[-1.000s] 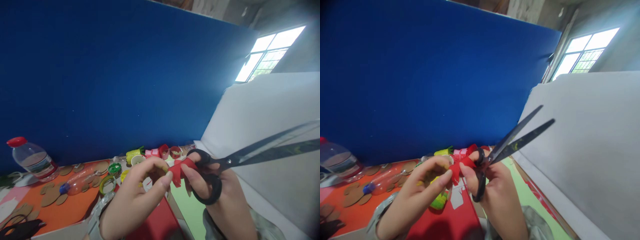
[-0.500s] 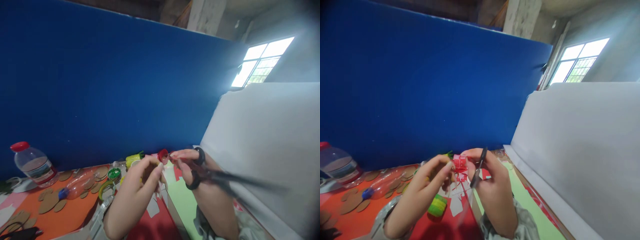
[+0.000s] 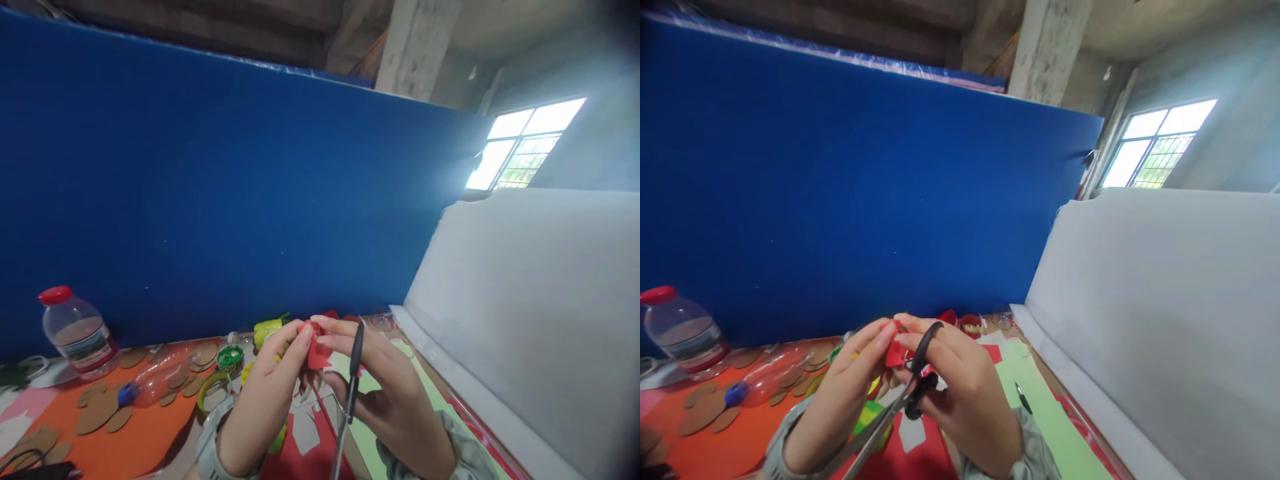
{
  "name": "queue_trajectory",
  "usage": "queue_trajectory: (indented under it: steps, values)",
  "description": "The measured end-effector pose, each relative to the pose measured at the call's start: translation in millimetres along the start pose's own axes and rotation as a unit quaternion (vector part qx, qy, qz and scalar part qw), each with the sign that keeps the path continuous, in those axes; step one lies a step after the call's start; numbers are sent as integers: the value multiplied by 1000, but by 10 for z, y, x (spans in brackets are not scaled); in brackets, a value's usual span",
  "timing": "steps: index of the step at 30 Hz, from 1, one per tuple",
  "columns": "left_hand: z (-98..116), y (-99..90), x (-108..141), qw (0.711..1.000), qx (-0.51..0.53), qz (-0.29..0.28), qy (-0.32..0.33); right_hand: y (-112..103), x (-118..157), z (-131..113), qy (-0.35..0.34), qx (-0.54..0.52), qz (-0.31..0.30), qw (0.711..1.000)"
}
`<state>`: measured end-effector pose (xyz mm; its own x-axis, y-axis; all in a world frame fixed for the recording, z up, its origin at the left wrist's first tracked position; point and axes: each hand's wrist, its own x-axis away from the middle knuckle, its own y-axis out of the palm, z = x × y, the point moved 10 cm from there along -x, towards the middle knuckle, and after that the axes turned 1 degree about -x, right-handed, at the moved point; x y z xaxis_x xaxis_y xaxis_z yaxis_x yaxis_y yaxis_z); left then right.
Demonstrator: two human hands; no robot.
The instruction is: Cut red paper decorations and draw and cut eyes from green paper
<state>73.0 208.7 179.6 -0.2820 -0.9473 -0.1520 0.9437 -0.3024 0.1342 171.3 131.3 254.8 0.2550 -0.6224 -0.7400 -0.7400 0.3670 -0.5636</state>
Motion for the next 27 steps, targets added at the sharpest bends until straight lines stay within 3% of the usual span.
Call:
queue_trajectory:
  steps: [2,5,8,10,12,15,27]
  values:
    - [49,-52,19,998,-42,16,33,-83,28,127,68,-38,37,996]
    - [130,32,74,988,-124,-36,89,-189,140,414,206,-106,103,967]
    - [190,188,149,972,-161,-115,126,-73,224,601,323,-195,72,924]
    - [224,277,185,965,-159,-158,137,38,220,593,354,-253,27,900]
    - [244,330,198,961,-157,-182,139,98,184,532,357,-279,-10,891]
    - [271,323,177,959,-169,-175,146,97,136,461,344,-264,-35,901]
    - [103,321,146,979,-106,-166,58,5,140,366,296,-195,-25,935]
